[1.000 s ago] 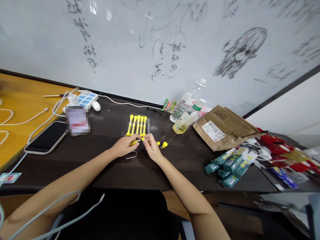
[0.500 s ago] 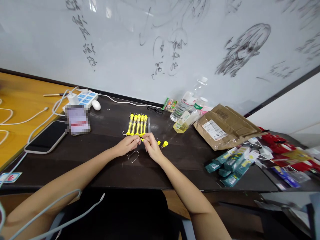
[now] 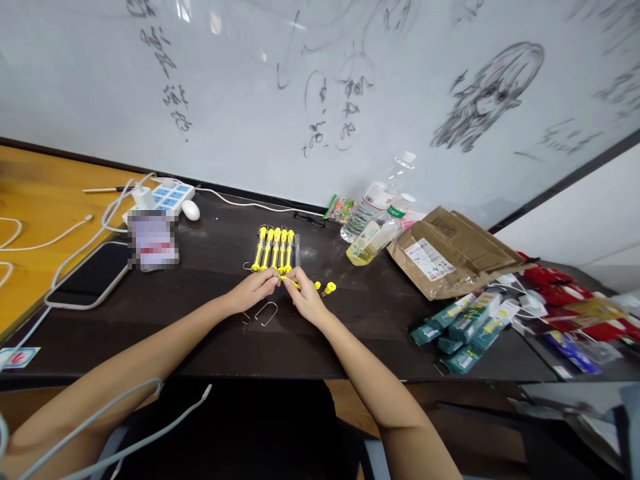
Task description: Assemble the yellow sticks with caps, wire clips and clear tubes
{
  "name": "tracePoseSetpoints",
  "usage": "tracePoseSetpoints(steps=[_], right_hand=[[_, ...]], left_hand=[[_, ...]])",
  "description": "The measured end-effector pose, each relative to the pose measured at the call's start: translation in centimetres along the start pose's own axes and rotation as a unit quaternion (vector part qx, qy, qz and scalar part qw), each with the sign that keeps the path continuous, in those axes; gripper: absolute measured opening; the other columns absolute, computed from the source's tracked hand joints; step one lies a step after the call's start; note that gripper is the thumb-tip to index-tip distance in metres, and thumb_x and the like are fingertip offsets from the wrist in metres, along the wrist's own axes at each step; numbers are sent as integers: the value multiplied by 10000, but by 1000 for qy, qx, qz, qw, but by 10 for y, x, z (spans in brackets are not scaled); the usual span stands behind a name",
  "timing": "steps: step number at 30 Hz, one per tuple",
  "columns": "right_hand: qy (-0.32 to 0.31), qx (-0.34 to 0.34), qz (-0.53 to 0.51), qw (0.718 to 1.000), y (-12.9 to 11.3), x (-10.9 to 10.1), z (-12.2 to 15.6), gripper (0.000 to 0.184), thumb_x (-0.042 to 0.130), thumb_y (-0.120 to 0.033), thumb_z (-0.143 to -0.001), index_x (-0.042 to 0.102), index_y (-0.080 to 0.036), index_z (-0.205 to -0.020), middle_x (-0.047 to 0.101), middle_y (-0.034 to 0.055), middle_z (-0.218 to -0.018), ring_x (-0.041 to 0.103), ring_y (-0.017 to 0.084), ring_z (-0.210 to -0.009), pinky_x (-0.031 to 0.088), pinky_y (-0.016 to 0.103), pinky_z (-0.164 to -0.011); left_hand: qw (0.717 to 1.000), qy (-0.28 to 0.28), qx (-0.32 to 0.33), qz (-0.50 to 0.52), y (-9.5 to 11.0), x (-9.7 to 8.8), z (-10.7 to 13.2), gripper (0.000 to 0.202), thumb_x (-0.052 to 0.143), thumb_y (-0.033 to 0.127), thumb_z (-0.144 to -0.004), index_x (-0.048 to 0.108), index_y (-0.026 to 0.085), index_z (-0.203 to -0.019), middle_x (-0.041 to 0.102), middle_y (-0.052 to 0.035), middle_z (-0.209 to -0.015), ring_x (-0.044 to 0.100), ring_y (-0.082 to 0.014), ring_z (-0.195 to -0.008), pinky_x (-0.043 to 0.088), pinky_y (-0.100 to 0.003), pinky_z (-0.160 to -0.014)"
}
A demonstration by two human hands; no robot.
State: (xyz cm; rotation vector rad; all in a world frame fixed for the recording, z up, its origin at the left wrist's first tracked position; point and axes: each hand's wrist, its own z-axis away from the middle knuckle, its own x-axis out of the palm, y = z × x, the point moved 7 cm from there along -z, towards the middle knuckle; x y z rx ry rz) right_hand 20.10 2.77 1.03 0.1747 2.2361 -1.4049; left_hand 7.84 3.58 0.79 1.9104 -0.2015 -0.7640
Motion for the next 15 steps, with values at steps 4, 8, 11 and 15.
tracePoseSetpoints(steps=[4, 8, 11, 15], right_hand=[[1, -4, 37, 999, -1, -3, -2, 181, 425, -326, -913, 450, -201, -784, 500, -20, -734, 483, 126, -695, 372, 256, -688], [-23, 53, -21, 998, 9, -1, -4, 209, 441, -341, -889, 443, -201, -734, 447, -37, -650, 437, 104, -599, 358, 226, -579], [-49, 122, -126, 983, 20, 5, -3, 224, 463, -369, -854, 423, -208, -705, 355, -65, -575, 326, 74, -459, 294, 197, -435], [-85, 202, -275, 936, 24, 15, 0, 240, 536, -365, -785, 381, -217, -678, 225, -98, -527, 172, 53, -398, 186, 168, -335]], left_hand=[[982, -6, 12, -189, 3, -2, -1, 304, 307, 387, -965, 513, 170, -911, 571, -12, -767, 532, -137, -677, 393, -243, -639], [950, -25, 18, -309, -1, -1, -1, 295, 292, 355, -976, 535, 194, -1020, 642, -41, -913, 603, -181, -790, 415, -264, -692], [934, -32, 26, -355, -2, 0, 0, 301, 295, 354, -981, 540, 209, -1079, 663, -45, -974, 629, -189, -849, 430, -262, -715], [919, -25, 40, -392, 1, 0, 0, 323, 295, 357, -986, 559, 216, -1105, 674, -44, -1034, 644, -179, -871, 440, -248, -718]])
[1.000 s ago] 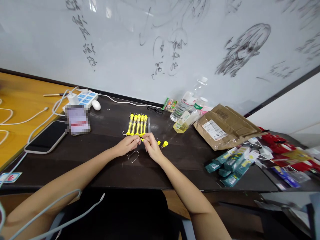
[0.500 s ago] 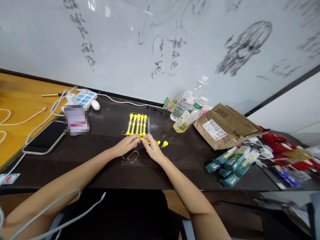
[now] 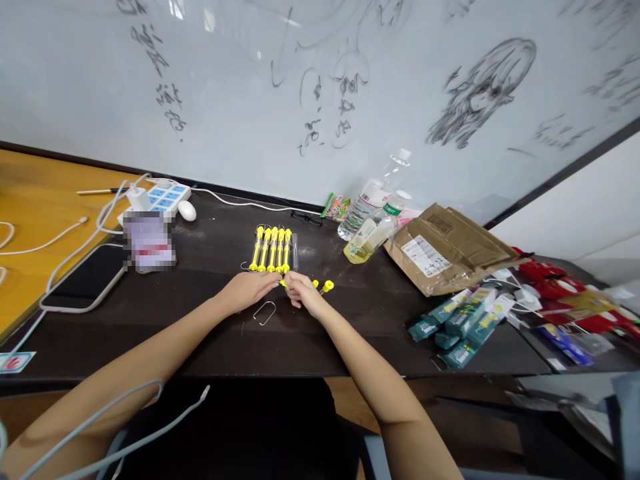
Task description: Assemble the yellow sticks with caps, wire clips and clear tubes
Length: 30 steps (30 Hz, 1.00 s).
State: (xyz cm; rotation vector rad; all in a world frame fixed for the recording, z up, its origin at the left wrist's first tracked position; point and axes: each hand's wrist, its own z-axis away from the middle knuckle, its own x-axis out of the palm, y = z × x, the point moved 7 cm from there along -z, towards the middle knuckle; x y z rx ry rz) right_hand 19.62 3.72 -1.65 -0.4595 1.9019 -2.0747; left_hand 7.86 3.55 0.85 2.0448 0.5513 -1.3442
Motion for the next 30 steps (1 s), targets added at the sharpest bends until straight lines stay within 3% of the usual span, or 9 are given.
tracePoseSetpoints(steps=[8, 11, 13, 15, 17, 20, 22, 25, 30], right_hand=[[-81, 39, -167, 982, -9, 11, 5, 300, 557, -358, -764, 324, -216, -637, 211, -87, -522, 152, 61, -423, 109, 171, -335], [7, -20, -123, 992, -18, -11, 4, 273, 526, -379, -767, 341, -218, -649, 236, -79, -530, 174, 72, -440, 123, 181, -367], [101, -87, -7, 991, -29, -32, 7, 233, 521, -366, -774, 385, -214, -662, 290, -65, -550, 227, 80, -462, 173, 193, -403], [173, -160, 179, 955, -43, -43, 14, 213, 514, -332, -789, 421, -203, -647, 354, -38, -595, 317, 97, -526, 269, 217, -478], [200, -207, 377, 880, -54, -40, 20, 212, 512, -282, -799, 429, -196, -624, 408, -9, -657, 401, 127, -637, 338, 251, -595], [160, -193, 578, 776, -51, -27, 21, 196, 517, -243, -802, 446, -195, -626, 469, 25, -733, 448, 167, -757, 355, 281, -700], [126, -166, 635, 744, -46, -24, 19, 186, 522, -237, -803, 461, -196, -632, 492, 38, -755, 458, 178, -773, 355, 287, -719], [128, -156, 631, 750, -49, -32, 21, 190, 499, -239, -829, 462, -201, -646, 495, 34, -750, 466, 175, -765, 353, 279, -715], [268, -163, 545, 778, -69, -75, 32, 284, 362, -313, -932, 422, -210, -674, 455, 12, -700, 448, 161, -700, 321, 261, -635]], left_hand=[[999, 30, -4, -27, -3, -6, 1, 321, 307, 359, -983, 579, 232, -1098, 683, -27, -1028, 645, -145, -860, 441, -215, -704], [999, 34, -32, -26, -11, -8, 2, 317, 310, 374, -980, 560, 238, -1119, 687, -24, -1020, 650, -156, -854, 443, -226, -694], [998, 40, -44, -14, -14, -9, 2, 325, 310, 394, -978, 545, 241, -1142, 687, -25, -1031, 654, -170, -866, 446, -239, -693], [998, 41, -47, -1, -14, -9, 3, 337, 307, 416, -976, 545, 241, -1139, 689, -24, -1034, 656, -180, -882, 447, -246, -699], [998, 39, -50, 9, -13, -8, 3, 354, 300, 434, -975, 553, 236, -1125, 693, -25, -1025, 659, -184, -877, 445, -248, -697], [998, 31, -59, 17, -12, -9, 2, 369, 290, 434, -976, 561, 226, -1117, 700, -28, -983, 663, -188, -843, 442, -251, -686], [997, 27, -67, 21, -12, -10, 2, 371, 291, 429, -975, 562, 224, -1125, 705, -26, -935, 664, -187, -804, 439, -252, -675], [997, 26, -76, 20, -12, -12, 3, 374, 298, 435, -971, 566, 229, -1130, 703, -19, -865, 658, -183, -745, 429, -250, -658], [997, 22, -65, 29, -12, -10, 2, 372, 301, 431, -970, 561, 224, -1137, 701, -32, -892, 656, -186, -773, 432, -255, -671]])
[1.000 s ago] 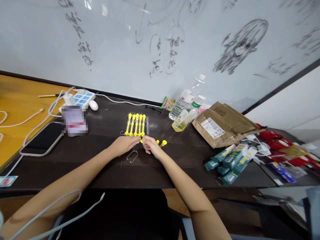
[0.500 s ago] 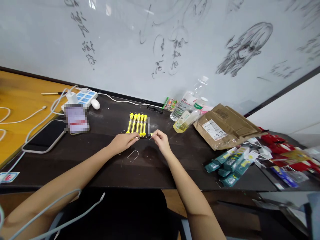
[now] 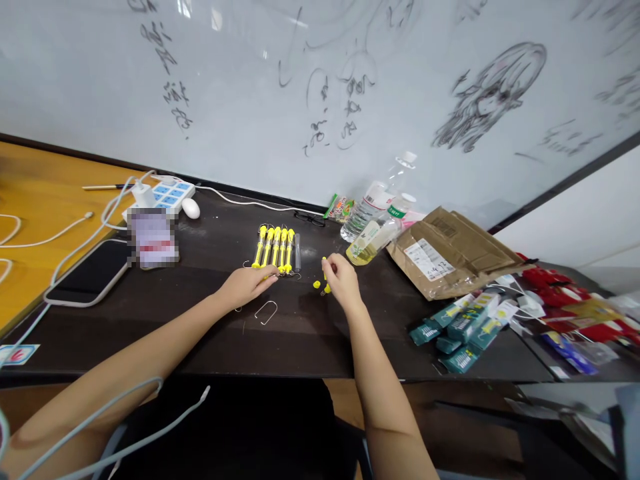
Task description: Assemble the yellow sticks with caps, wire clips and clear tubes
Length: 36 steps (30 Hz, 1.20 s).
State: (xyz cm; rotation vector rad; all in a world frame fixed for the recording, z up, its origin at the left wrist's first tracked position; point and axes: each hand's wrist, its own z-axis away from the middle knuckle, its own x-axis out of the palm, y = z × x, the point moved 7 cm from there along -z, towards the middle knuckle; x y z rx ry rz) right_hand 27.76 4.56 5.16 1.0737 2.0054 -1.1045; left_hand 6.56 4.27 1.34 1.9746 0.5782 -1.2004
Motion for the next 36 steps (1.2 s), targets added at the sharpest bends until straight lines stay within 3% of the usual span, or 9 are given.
tracePoseSetpoints(steps=[3, 10, 17, 24, 29, 33, 36], right_hand=[[-4, 1, 51, 999, 8, 0, -2, 229, 393, -294, -921, 446, -206, -716, 485, 24, -747, 451, 170, -732, 315, 265, -653], [-122, -72, 190, 971, -2, 24, 5, 89, 471, -142, -837, 534, -201, -857, 567, 72, -911, 457, 215, -875, 295, 304, -703], [-159, -60, 203, 964, 0, 28, 10, 25, 547, -192, -775, 550, -197, -800, 574, 77, -935, 465, 231, -906, 303, 321, -719], [-194, -75, 169, 963, -6, 42, 13, 44, 532, -235, -828, 556, -206, -851, 573, 58, -923, 486, 210, -896, 325, 304, -716], [-200, -92, 149, 964, -8, 47, 16, 27, 519, -213, -846, 540, -205, -832, 548, 48, -902, 478, 189, -874, 340, 279, -707], [-211, -77, 152, 963, -1, 47, 16, 44, 543, -159, -784, 529, -197, -767, 536, 41, -870, 473, 180, -845, 340, 273, -695], [-209, -66, 160, 962, 1, 45, 14, 29, 556, -187, -771, 535, -196, -754, 540, 43, -865, 474, 190, -845, 339, 284, -702]], left_hand=[[1000, -11, -1, 9, 0, 3, 0, 374, 304, 435, -967, 559, 222, -1139, 699, -32, -880, 651, -193, -756, 436, -269, -669], [1000, -3, -4, 16, 2, 0, 1, 357, 321, 435, -961, 563, 217, -1108, 683, -20, -808, 630, -172, -687, 419, -258, -645], [1000, -10, -11, 19, 0, 3, 0, 346, 336, 436, -954, 554, 210, -1101, 677, -24, -794, 634, -177, -696, 419, -260, -651], [1000, -11, -10, 25, -1, 6, 1, 350, 341, 451, -945, 560, 215, -1082, 673, -23, -803, 624, -173, -686, 405, -253, -639], [994, 5, -16, 110, -1, 1, 1, 302, 362, 421, -930, 540, 207, -1048, 636, -15, -799, 594, -167, -696, 399, -262, -662], [975, 15, -24, 221, -3, -1, 1, 244, 307, 216, -886, 482, 192, -1054, 510, 52, -603, 492, -132, -577, 389, -262, -665], [958, 18, -28, 284, -5, -1, 1, 304, 274, 126, -827, 436, 195, -1074, 480, 70, -584, 463, -121, -571, 388, -258, -679]])
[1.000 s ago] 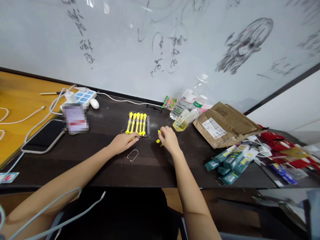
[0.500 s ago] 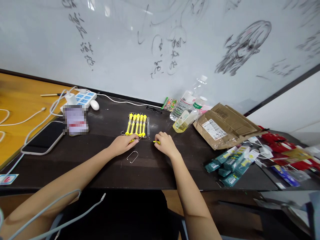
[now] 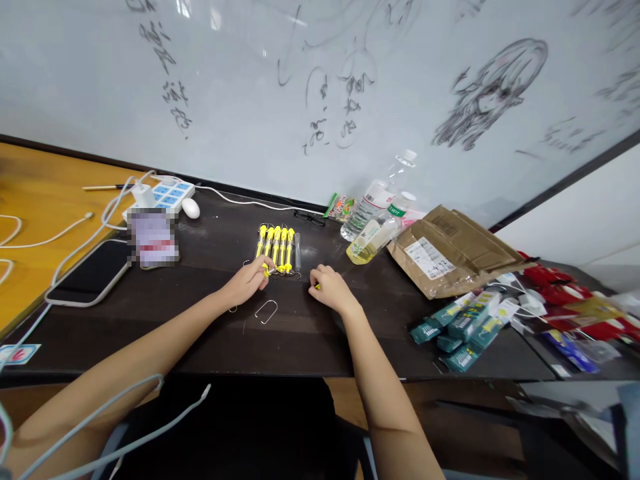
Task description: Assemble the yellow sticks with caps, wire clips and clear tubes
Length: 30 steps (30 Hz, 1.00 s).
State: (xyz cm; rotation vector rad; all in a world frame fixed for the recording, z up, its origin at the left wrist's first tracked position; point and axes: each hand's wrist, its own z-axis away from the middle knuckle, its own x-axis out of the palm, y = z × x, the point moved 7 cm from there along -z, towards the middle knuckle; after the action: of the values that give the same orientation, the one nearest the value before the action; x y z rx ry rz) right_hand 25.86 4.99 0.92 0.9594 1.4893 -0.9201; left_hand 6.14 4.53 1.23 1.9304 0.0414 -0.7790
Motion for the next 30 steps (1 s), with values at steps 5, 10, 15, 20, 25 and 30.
tracePoseSetpoints(steps=[5, 10, 15, 20, 25, 30], right_hand=[[78, -25, -83, 993, -15, -16, -1, 77, 517, -261, -844, 562, -200, -853, 568, 45, -872, 488, 202, -884, 357, 327, -821], [106, -111, -314, 937, -46, -18, 1, 301, 575, -281, -840, 535, -215, -1131, 606, 40, -951, 532, 192, -937, 401, 338, -884], [77, -118, -436, 889, -60, -3, -1, 192, 580, -299, -846, 599, -217, -1019, 637, 42, -994, 586, 177, -933, 431, 341, -888], [88, -79, -503, 856, -52, -4, -4, 159, 597, -324, -833, 603, -204, -937, 634, 29, -933, 602, 163, -888, 450, 321, -859], [102, -29, -609, 786, -35, -4, -8, 232, 635, -394, -801, 546, -208, -908, 621, 5, -795, 600, 142, -752, 469, 305, -766], [119, 16, -683, 720, -21, 4, -14, 289, 650, -441, -777, 532, -190, -855, 608, -18, -657, 570, 114, -630, 463, 257, -649]], left_hand=[[999, -19, 13, 30, 1, 6, -1, 239, 290, 184, -883, 400, 193, -1096, 506, 57, -641, 470, -119, -609, 383, -256, -680], [997, -60, 32, 46, 4, 16, 0, 285, 350, 238, -913, 380, 186, -1192, 560, 42, -693, 502, -115, -640, 392, -252, -687], [992, -82, 23, 97, 4, 20, 1, 341, 426, 283, -906, 383, 185, -1229, 626, 3, -765, 542, -107, -642, 419, -233, -661], [993, -73, 11, 89, 3, 18, 1, 324, 428, 274, -909, 398, 187, -1219, 619, 17, -739, 491, -81, -540, 417, -217, -594], [991, -27, 1, 127, -1, 12, -1, 301, 438, 315, -915, 430, 180, -1185, 618, 17, -702, 538, -88, -545, 446, -226, -602], [948, -56, -63, 307, -6, 17, -4, 387, 483, 389, -881, 464, 150, -1185, 679, -43, -749, 625, -128, -556, 481, -242, -567]])
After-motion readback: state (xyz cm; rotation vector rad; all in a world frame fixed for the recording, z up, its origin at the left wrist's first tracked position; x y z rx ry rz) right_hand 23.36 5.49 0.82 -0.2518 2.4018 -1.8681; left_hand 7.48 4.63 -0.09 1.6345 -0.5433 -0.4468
